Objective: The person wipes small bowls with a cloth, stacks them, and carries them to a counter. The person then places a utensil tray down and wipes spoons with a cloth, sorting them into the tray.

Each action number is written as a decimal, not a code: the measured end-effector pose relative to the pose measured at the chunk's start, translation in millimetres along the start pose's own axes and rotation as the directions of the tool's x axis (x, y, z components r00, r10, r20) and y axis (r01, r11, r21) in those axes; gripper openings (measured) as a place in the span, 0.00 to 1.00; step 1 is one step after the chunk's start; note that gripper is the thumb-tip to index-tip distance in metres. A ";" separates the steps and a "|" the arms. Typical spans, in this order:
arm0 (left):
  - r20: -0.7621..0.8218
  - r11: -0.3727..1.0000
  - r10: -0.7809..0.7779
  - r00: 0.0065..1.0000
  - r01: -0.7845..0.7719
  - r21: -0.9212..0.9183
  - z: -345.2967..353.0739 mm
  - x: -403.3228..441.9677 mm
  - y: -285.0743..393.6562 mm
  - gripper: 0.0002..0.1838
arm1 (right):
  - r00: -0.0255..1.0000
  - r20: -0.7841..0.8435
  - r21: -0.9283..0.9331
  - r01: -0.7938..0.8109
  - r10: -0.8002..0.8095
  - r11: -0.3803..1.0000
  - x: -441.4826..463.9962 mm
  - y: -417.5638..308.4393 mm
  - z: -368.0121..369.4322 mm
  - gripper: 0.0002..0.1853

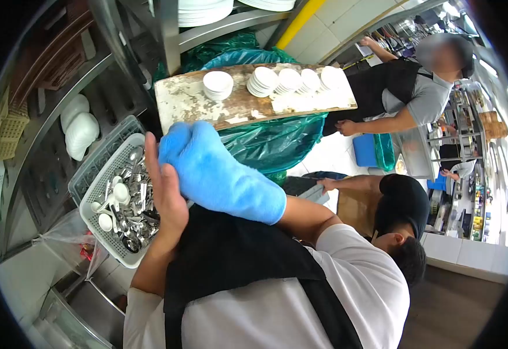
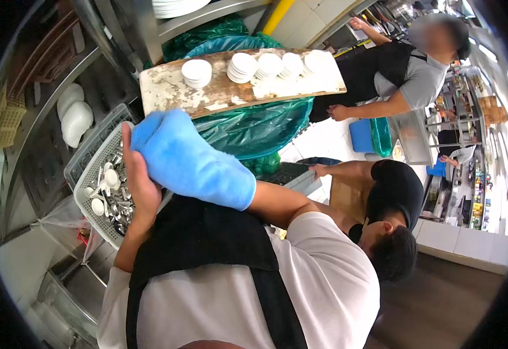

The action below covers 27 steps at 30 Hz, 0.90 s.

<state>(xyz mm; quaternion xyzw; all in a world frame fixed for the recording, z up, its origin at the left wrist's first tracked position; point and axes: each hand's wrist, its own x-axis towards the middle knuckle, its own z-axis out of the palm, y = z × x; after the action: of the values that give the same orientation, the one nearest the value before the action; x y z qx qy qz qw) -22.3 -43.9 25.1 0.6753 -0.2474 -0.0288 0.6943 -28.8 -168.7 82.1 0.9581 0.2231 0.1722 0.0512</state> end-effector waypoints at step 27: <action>-0.478 0.493 -0.333 0.813 0.582 0.647 -107.3 -116.2 -88.7 0.24 | 0.515 0.520 0.828 -0.107 0.681 -0.551 -52.2 146.4 -76.4 0.07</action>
<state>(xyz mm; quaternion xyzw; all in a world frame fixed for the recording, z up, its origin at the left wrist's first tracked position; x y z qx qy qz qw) -56.9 91.0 -91.0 0.9414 0.0603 -0.0070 0.3319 -39.7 -321.4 163.2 0.5229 -0.1985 0.1120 -0.8214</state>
